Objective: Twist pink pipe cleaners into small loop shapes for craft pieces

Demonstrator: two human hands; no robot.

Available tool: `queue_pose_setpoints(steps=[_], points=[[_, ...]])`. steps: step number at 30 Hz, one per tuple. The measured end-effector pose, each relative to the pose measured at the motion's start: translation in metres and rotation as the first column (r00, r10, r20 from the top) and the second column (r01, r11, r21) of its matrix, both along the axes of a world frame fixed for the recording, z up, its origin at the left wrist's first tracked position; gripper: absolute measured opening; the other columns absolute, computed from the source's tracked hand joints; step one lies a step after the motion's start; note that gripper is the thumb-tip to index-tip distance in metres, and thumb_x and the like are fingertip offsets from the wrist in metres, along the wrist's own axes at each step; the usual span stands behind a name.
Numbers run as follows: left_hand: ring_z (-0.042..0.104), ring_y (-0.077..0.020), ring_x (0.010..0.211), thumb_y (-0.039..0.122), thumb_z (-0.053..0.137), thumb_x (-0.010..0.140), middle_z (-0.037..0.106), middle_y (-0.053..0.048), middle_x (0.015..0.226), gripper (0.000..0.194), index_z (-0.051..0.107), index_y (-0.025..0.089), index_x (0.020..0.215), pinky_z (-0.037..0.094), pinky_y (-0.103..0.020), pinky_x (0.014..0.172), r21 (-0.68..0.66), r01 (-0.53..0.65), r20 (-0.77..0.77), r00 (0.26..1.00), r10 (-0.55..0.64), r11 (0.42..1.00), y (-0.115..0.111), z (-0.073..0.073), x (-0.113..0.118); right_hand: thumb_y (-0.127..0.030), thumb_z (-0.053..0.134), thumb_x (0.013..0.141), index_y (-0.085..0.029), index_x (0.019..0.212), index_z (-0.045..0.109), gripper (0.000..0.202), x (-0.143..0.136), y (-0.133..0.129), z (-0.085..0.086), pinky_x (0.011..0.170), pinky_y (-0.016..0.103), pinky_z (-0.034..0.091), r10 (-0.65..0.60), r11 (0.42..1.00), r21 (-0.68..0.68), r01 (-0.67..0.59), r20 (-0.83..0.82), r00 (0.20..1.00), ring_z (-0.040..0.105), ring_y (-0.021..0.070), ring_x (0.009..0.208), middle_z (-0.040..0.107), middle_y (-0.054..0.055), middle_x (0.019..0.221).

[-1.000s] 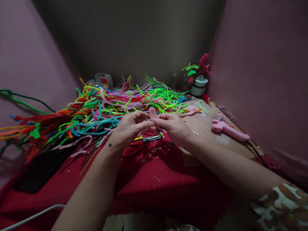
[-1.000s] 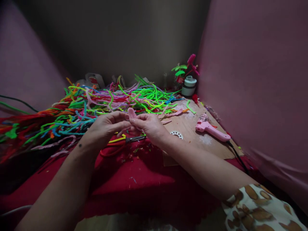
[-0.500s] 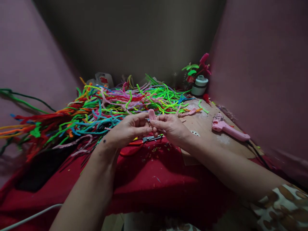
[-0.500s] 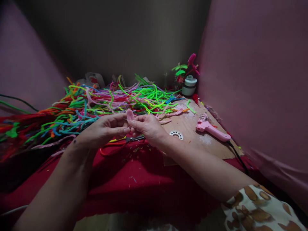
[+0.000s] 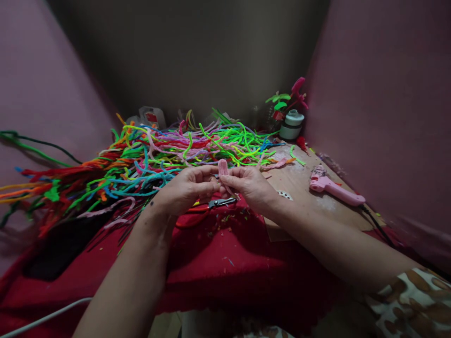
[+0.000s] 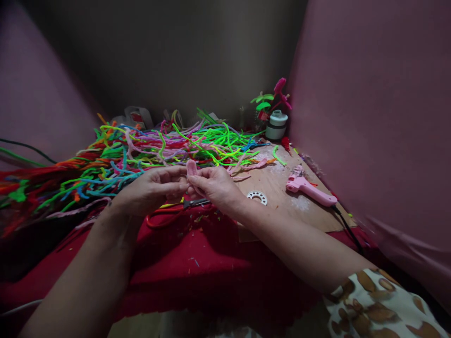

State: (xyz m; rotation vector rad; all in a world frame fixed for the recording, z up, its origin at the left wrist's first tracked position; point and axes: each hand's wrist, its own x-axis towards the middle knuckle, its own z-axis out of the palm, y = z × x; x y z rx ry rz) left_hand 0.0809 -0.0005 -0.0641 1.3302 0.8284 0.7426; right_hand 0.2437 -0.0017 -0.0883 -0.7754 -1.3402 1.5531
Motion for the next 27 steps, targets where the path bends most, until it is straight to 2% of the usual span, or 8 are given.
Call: queue_pose_setpoints(steps=[3, 6, 9, 14, 18, 22, 24, 27], points=[[0.053, -0.0074, 0.054, 0.019, 0.073, 0.065, 0.064, -0.005, 0.071, 0.036, 0.066, 0.013, 0.100, 0.036, -0.016, 0.047, -0.067, -0.020, 0.039, 0.999, 0.023, 0.998, 0.000, 0.000, 0.001, -0.034, 0.066, 0.073, -0.013, 0.059, 0.056, 0.027, -0.001, -0.001, 0.003, 0.049, 0.021, 0.039, -0.003, 0.999, -0.035, 0.003, 0.000, 1.000, 0.048, 0.0058, 0.046, 0.056, -0.002, 0.053], [0.046, -0.0045, 0.046, 0.020, 0.072, 0.065, 0.065, -0.007, 0.072, 0.034, 0.067, 0.011, 0.097, 0.030, -0.016, 0.042, -0.133, -0.003, 0.069, 0.998, 0.012, 0.991, -0.001, 0.000, 0.002, -0.033, 0.065, 0.074, -0.013, 0.061, 0.056, 0.026, -0.003, -0.003, 0.004, 0.048, 0.020, 0.039, -0.016, 0.998, -0.054, 0.016, 0.007, 1.000, 0.048, 0.0055, 0.046, 0.055, -0.002, 0.053], [0.047, -0.0048, 0.046, 0.019, 0.072, 0.065, 0.065, -0.006, 0.070, 0.034, 0.067, 0.012, 0.098, 0.030, -0.016, 0.042, -0.143, 0.003, 0.082, 0.997, 0.009, 0.990, -0.001, 0.000, 0.001, -0.033, 0.065, 0.073, -0.013, 0.061, 0.056, 0.026, -0.003, -0.003, 0.003, 0.048, 0.021, 0.039, -0.020, 0.999, -0.042, 0.020, 0.000, 1.000, 0.048, 0.0061, 0.046, 0.055, -0.002, 0.053], [0.056, -0.0092, 0.057, 0.024, 0.072, 0.066, 0.066, -0.005, 0.074, 0.038, 0.065, 0.015, 0.102, 0.039, -0.019, 0.051, 0.012, -0.079, -0.012, 0.997, 0.079, 0.997, -0.001, -0.002, 0.003, -0.039, 0.065, 0.071, -0.013, 0.056, 0.054, 0.032, 0.000, 0.003, -0.004, 0.048, 0.022, 0.035, -0.057, 0.998, 0.001, 0.057, -0.015, 0.998, 0.045, 0.0067, 0.046, 0.052, -0.002, 0.051], [0.044, -0.0049, 0.046, 0.029, 0.068, 0.068, 0.063, -0.002, 0.067, 0.027, 0.067, 0.014, 0.090, 0.032, -0.017, 0.043, 0.160, -0.107, -0.174, 0.975, 0.135, 0.981, -0.004, 0.002, 0.008, -0.038, 0.062, 0.074, -0.015, 0.052, 0.050, 0.034, 0.002, 0.006, -0.006, 0.049, 0.023, 0.031, -0.134, 0.987, 0.094, 0.129, 0.041, 0.990, 0.040, 0.0063, 0.045, 0.048, -0.003, 0.048], [0.030, -0.0032, 0.039, 0.028, 0.065, 0.068, 0.042, 0.006, 0.045, 0.015, 0.063, 0.013, 0.069, 0.021, -0.018, 0.039, 0.296, -0.206, -0.285, 0.913, 0.292, 0.933, -0.009, 0.006, 0.012, -0.032, 0.058, 0.075, -0.016, 0.050, 0.047, 0.032, 0.001, 0.007, -0.009, 0.050, 0.025, 0.030, -0.278, 0.950, 0.192, 0.246, 0.163, 0.947, 0.040, 0.0075, 0.047, 0.048, -0.002, 0.049], [0.030, -0.0037, 0.039, 0.029, 0.064, 0.069, 0.041, 0.006, 0.045, 0.016, 0.062, 0.013, 0.067, 0.022, -0.018, 0.040, 0.328, -0.203, -0.299, 0.904, 0.305, 0.923, -0.009, 0.006, 0.012, -0.031, 0.057, 0.076, -0.017, 0.050, 0.046, 0.031, 0.000, 0.008, -0.010, 0.051, 0.025, 0.031, -0.306, 0.940, 0.214, 0.265, 0.188, 0.933, 0.040, 0.0080, 0.047, 0.048, -0.002, 0.049], [0.042, -0.0060, 0.048, 0.032, 0.066, 0.069, 0.051, 0.004, 0.055, 0.019, 0.063, 0.013, 0.070, 0.031, -0.018, 0.046, 0.337, -0.226, -0.216, 0.926, 0.308, 0.914, -0.006, 0.004, 0.008, -0.036, 0.058, 0.076, -0.017, 0.050, 0.045, 0.034, 0.001, 0.007, -0.009, 0.051, 0.025, 0.033, -0.241, 0.963, 0.154, 0.220, 0.139, 0.960, 0.040, 0.0075, 0.045, 0.047, -0.003, 0.048]])
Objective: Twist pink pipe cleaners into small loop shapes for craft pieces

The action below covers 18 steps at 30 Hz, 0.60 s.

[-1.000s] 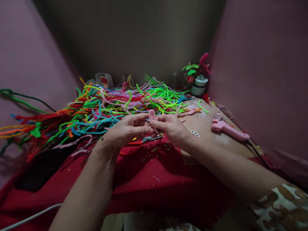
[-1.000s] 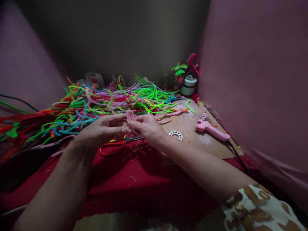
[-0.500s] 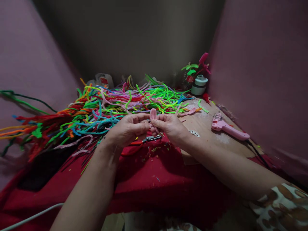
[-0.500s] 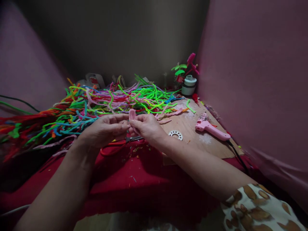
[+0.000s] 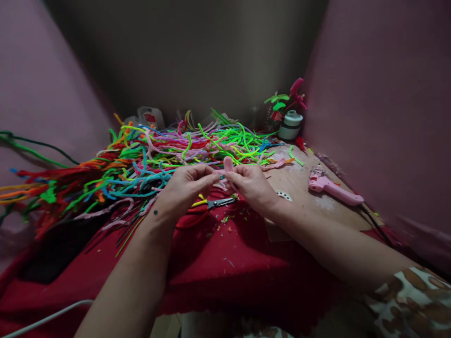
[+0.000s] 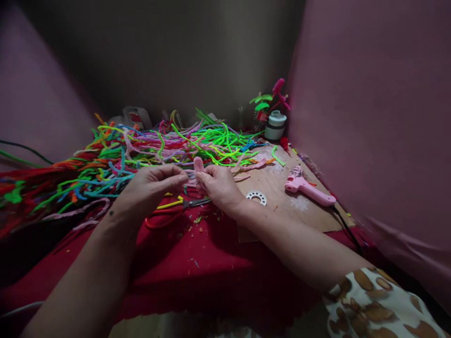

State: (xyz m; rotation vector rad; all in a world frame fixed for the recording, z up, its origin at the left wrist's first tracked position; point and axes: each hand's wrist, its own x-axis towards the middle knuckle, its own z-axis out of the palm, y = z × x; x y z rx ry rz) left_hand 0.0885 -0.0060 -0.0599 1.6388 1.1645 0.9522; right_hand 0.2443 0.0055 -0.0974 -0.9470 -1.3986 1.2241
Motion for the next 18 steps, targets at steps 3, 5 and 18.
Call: queue_pose_setpoints(steps=[3, 5, 18], points=[[0.053, -0.0096, 0.060, 0.034, 0.069, 0.068, 0.062, 0.000, 0.071, 0.024, 0.065, 0.014, 0.082, 0.040, -0.020, 0.057, -0.033, 0.007, 0.158, 0.987, -0.001, 0.999, 0.004, -0.005, -0.002, -0.040, 0.064, 0.072, -0.016, 0.052, 0.049, 0.034, 0.001, -0.001, 0.003, 0.049, 0.023, 0.032, 0.134, 0.988, -0.073, -0.139, -0.071, 0.988, 0.040, 0.0065, 0.045, 0.048, -0.003, 0.048], [0.056, -0.0113, 0.062, 0.033, 0.070, 0.068, 0.064, -0.001, 0.074, 0.025, 0.066, 0.014, 0.083, 0.043, -0.022, 0.061, -0.093, 0.042, 0.228, 0.973, -0.020, 0.995, 0.006, -0.009, -0.001, -0.036, 0.066, 0.070, -0.014, 0.054, 0.053, 0.030, 0.001, -0.002, 0.004, 0.049, 0.023, 0.032, 0.221, 0.968, -0.096, -0.233, -0.119, 0.968, 0.041, 0.0065, 0.046, 0.050, -0.003, 0.049], [0.041, -0.0087, 0.053, 0.033, 0.063, 0.070, 0.051, 0.002, 0.056, 0.022, 0.057, 0.015, 0.059, 0.032, -0.021, 0.052, 0.266, -0.209, -0.074, 0.969, 0.236, 0.941, -0.001, -0.012, 0.016, -0.015, 0.064, 0.061, -0.013, 0.054, 0.057, 0.011, -0.001, -0.004, 0.003, 0.054, 0.024, 0.043, 0.198, 0.947, -0.204, -0.249, -0.239, 0.951, 0.052, 0.0085, 0.049, 0.058, -0.001, 0.053]])
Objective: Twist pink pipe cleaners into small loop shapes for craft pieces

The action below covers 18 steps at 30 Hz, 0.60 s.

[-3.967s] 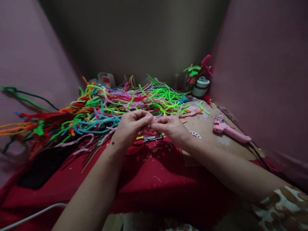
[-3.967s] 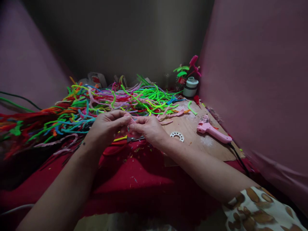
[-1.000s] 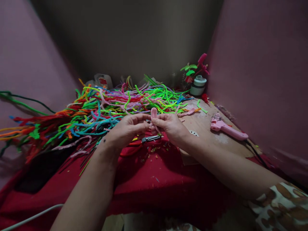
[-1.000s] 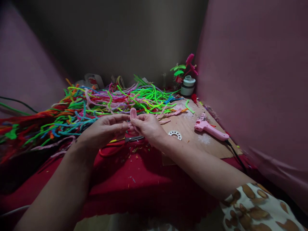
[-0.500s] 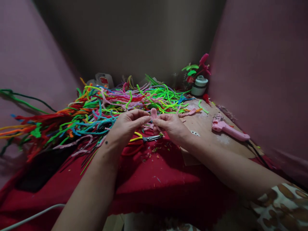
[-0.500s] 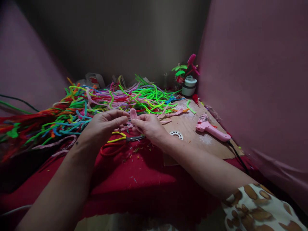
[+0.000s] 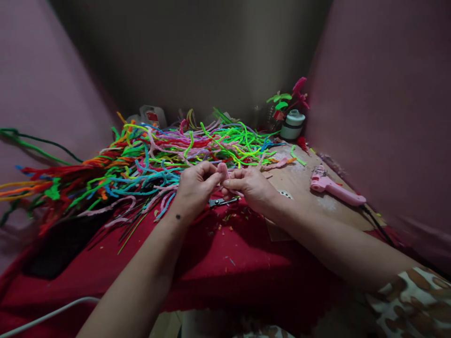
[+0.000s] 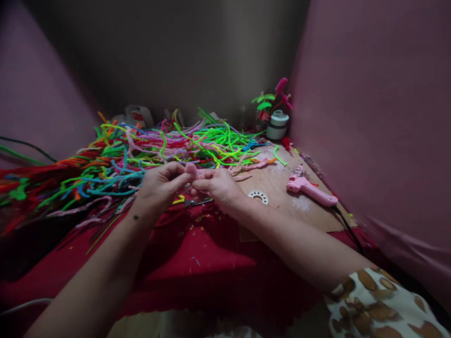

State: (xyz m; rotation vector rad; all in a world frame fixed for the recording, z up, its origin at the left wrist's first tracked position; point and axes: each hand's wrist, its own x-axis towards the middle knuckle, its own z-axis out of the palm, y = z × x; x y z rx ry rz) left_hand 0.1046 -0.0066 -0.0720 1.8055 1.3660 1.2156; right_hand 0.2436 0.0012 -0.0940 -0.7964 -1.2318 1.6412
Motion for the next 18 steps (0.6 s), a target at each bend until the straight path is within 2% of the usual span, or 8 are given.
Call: queue_pose_setpoints(steps=[2, 3, 4, 6, 8, 10, 14, 18], points=[[0.044, -0.0096, 0.057, 0.031, 0.060, 0.073, 0.054, 0.001, 0.059, 0.021, 0.058, 0.016, 0.059, 0.035, -0.022, 0.056, 0.132, -0.057, -0.087, 0.994, 0.069, 0.990, -0.002, -0.001, 0.003, -0.013, 0.064, 0.060, -0.013, 0.052, 0.056, 0.011, 0.000, -0.001, 0.001, 0.052, 0.024, 0.043, -0.022, 1.000, -0.012, 0.022, -0.010, 1.000, 0.051, 0.0082, 0.047, 0.058, 0.000, 0.052], [0.045, -0.0097, 0.058, 0.029, 0.060, 0.073, 0.055, 0.001, 0.060, 0.020, 0.058, 0.015, 0.060, 0.036, -0.022, 0.057, 0.137, -0.062, -0.079, 0.994, 0.073, 0.989, -0.002, -0.001, 0.004, -0.013, 0.063, 0.060, -0.012, 0.052, 0.056, 0.011, 0.000, -0.001, 0.002, 0.052, 0.024, 0.043, -0.028, 1.000, -0.014, 0.028, -0.019, 0.999, 0.051, 0.0082, 0.046, 0.057, 0.000, 0.051], [0.046, -0.0096, 0.058, 0.029, 0.061, 0.073, 0.056, 0.001, 0.061, 0.018, 0.059, 0.015, 0.062, 0.037, -0.022, 0.057, 0.092, -0.044, -0.032, 0.998, 0.047, 0.995, -0.001, -0.002, 0.004, -0.013, 0.063, 0.060, -0.012, 0.052, 0.057, 0.010, 0.001, -0.002, 0.003, 0.051, 0.024, 0.043, -0.028, 1.000, -0.014, 0.027, -0.027, 0.999, 0.051, 0.0083, 0.045, 0.057, -0.001, 0.050], [0.051, -0.0099, 0.059, 0.030, 0.066, 0.070, 0.060, 0.000, 0.066, 0.016, 0.063, 0.015, 0.073, 0.040, -0.022, 0.057, -0.081, 0.071, 0.164, 0.985, -0.057, 0.994, 0.000, -0.001, 0.001, -0.013, 0.064, 0.059, -0.012, 0.053, 0.058, 0.009, 0.002, -0.002, 0.005, 0.051, 0.024, 0.043, -0.009, 1.000, -0.013, 0.009, -0.037, 0.999, 0.051, 0.0087, 0.044, 0.056, -0.001, 0.048], [0.056, -0.0113, 0.062, 0.033, 0.070, 0.066, 0.065, -0.001, 0.076, 0.030, 0.065, 0.016, 0.090, 0.044, -0.023, 0.059, -0.215, 0.225, 0.365, 0.921, -0.135, 0.950, 0.002, 0.000, -0.002, -0.014, 0.065, 0.059, -0.012, 0.052, 0.058, 0.010, 0.003, -0.003, 0.007, 0.049, 0.024, 0.043, 0.031, 0.999, -0.025, -0.031, -0.027, 0.999, 0.051, 0.0090, 0.043, 0.055, -0.001, 0.046], [0.057, -0.0115, 0.062, 0.033, 0.073, 0.064, 0.066, -0.001, 0.077, 0.036, 0.066, 0.016, 0.095, 0.045, -0.024, 0.060, -0.267, 0.303, 0.457, 0.876, -0.157, 0.915, 0.003, 0.000, -0.005, -0.015, 0.065, 0.059, -0.012, 0.052, 0.058, 0.011, 0.004, -0.003, 0.008, 0.047, 0.024, 0.042, 0.075, 0.996, -0.049, -0.075, -0.005, 0.997, 0.050, 0.0093, 0.043, 0.056, 0.000, 0.047], [0.055, -0.0094, 0.056, 0.031, 0.074, 0.063, 0.062, 0.001, 0.065, 0.024, 0.067, 0.015, 0.078, 0.043, -0.020, 0.054, -0.281, 0.284, 0.469, 0.874, -0.127, 0.917, 0.002, 0.001, -0.008, -0.019, 0.069, 0.062, -0.013, 0.054, 0.057, 0.015, 0.005, -0.002, 0.007, 0.052, 0.025, 0.044, 0.133, 0.990, -0.031, -0.134, -0.045, 0.990, 0.052, 0.0090, 0.048, 0.056, -0.001, 0.050], [0.053, -0.0075, 0.052, 0.030, 0.071, 0.066, 0.061, 0.003, 0.064, 0.022, 0.067, 0.017, 0.084, 0.042, -0.019, 0.052, -0.235, 0.262, 0.475, 0.871, -0.125, 0.936, 0.002, 0.002, -0.009, -0.028, 0.071, 0.065, -0.013, 0.063, 0.060, 0.019, 0.005, 0.000, 0.003, 0.053, 0.026, 0.045, 0.167, 0.984, -0.047, -0.171, -0.066, 0.984, 0.054, 0.0099, 0.050, 0.059, 0.000, 0.055]])
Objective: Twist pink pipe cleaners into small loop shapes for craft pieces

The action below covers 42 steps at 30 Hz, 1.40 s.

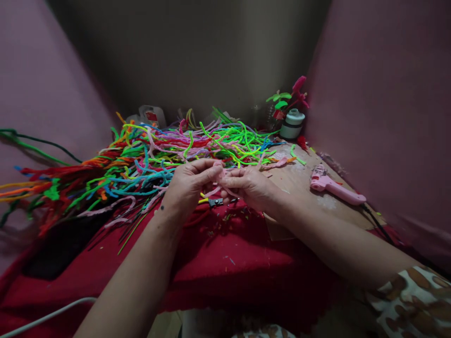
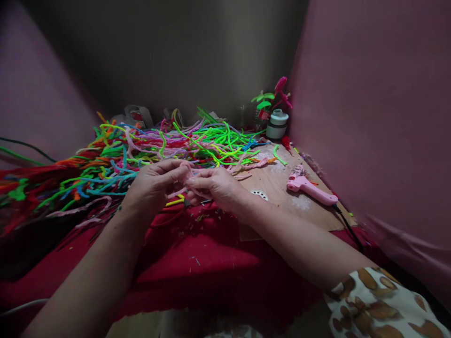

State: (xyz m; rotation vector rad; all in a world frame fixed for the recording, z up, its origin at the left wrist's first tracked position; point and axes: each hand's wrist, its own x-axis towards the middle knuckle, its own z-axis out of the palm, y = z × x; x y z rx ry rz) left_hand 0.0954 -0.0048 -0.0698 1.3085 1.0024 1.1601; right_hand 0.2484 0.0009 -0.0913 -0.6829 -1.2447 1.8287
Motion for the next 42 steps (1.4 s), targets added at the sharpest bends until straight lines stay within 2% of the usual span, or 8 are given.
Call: queue_pose_setpoints(steps=[12, 19, 25, 29, 32, 34, 39, 42], points=[[0.053, -0.0094, 0.051, 0.024, 0.058, 0.072, 0.061, 0.001, 0.057, 0.013, 0.059, 0.016, 0.063, 0.043, -0.019, 0.052, 0.379, -0.191, -0.343, 0.880, 0.329, 0.905, -0.001, -0.001, 0.008, -0.025, 0.069, 0.066, -0.015, 0.052, 0.055, 0.022, 0.000, 0.004, -0.007, 0.049, 0.024, 0.037, 0.050, 0.992, 0.115, -0.059, 0.078, 0.996, 0.045, 0.0076, 0.042, 0.053, -0.002, 0.047], [0.041, -0.0049, 0.039, 0.030, 0.069, 0.067, 0.057, 0.001, 0.051, 0.016, 0.066, 0.014, 0.067, 0.028, -0.017, 0.037, 0.001, 0.006, -0.141, 0.990, -0.006, 1.000, 0.002, 0.001, -0.003, -0.018, 0.064, 0.068, -0.014, 0.047, 0.052, 0.024, 0.000, -0.001, -0.002, 0.046, 0.024, 0.030, -0.045, 0.982, 0.189, 0.023, 0.116, 0.992, 0.042, 0.0068, 0.041, 0.051, -0.002, 0.045], [0.048, -0.0074, 0.042, 0.024, 0.070, 0.063, 0.056, 0.002, 0.049, 0.009, 0.067, 0.015, 0.062, 0.037, -0.018, 0.042, -0.019, -0.069, -0.024, 0.997, 0.068, 0.997, 0.001, 0.000, 0.002, -0.030, 0.066, 0.071, -0.013, 0.056, 0.059, 0.024, 0.000, -0.001, -0.005, 0.048, 0.024, 0.031, 0.061, 0.991, 0.119, -0.065, 0.036, 0.997, 0.046, 0.0082, 0.046, 0.056, -0.001, 0.050], [0.053, -0.0108, 0.050, 0.024, 0.065, 0.067, 0.062, 0.000, 0.056, 0.010, 0.068, 0.016, 0.061, 0.042, -0.022, 0.049, 0.236, -0.152, -0.198, 0.959, 0.201, 0.960, -0.006, 0.001, 0.007, -0.026, 0.071, 0.061, -0.014, 0.050, 0.057, 0.022, -0.004, -0.002, -0.004, 0.044, 0.023, 0.027, -0.003, 1.000, 0.018, 0.002, 0.032, 0.999, 0.044, 0.0079, 0.042, 0.054, -0.002, 0.045], [0.056, -0.0118, 0.060, 0.023, 0.062, 0.071, 0.064, -0.001, 0.062, 0.013, 0.069, 0.017, 0.062, 0.044, -0.023, 0.060, 0.589, -0.186, -0.331, 0.832, 0.445, 0.787, -0.011, 0.001, 0.010, -0.020, 0.069, 0.058, -0.015, 0.046, 0.053, 0.021, -0.005, -0.003, -0.004, 0.045, 0.023, 0.030, -0.041, 0.999, -0.005, 0.041, 0.023, 0.999, 0.045, 0.0082, 0.041, 0.053, -0.002, 0.042], [0.056, -0.0119, 0.062, 0.023, 0.061, 0.072, 0.064, -0.001, 0.063, 0.014, 0.069, 0.018, 0.062, 0.045, -0.023, 0.063, 0.664, -0.181, -0.339, 0.792, 0.508, 0.725, -0.012, 0.002, 0.010, -0.018, 0.067, 0.059, -0.015, 0.046, 0.053, 0.020, -0.005, -0.004, -0.003, 0.046, 0.024, 0.031, -0.064, 0.998, 0.011, 0.064, 0.023, 0.998, 0.045, 0.0084, 0.041, 0.053, -0.002, 0.042], [0.052, -0.0106, 0.049, 0.027, 0.065, 0.069, 0.062, 0.001, 0.056, 0.013, 0.069, 0.016, 0.068, 0.042, -0.022, 0.048, 0.220, -0.040, -0.324, 0.939, 0.112, 0.975, -0.005, 0.006, 0.003, -0.023, 0.065, 0.065, -0.015, 0.045, 0.054, 0.025, -0.002, -0.007, 0.001, 0.046, 0.025, 0.030, -0.123, 0.986, 0.127, 0.112, 0.085, 0.989, 0.041, 0.0074, 0.041, 0.051, -0.002, 0.042], [0.050, -0.0093, 0.047, 0.025, 0.066, 0.067, 0.060, 0.001, 0.055, 0.011, 0.069, 0.014, 0.066, 0.040, -0.022, 0.047, 0.180, -0.017, -0.308, 0.949, 0.072, 0.984, -0.005, 0.005, 0.003, -0.019, 0.062, 0.066, -0.015, 0.041, 0.050, 0.028, -0.002, -0.006, 0.002, 0.047, 0.025, 0.031, -0.133, 0.974, 0.197, 0.111, 0.098, 0.986, 0.041, 0.0078, 0.042, 0.048, -0.002, 0.040]])
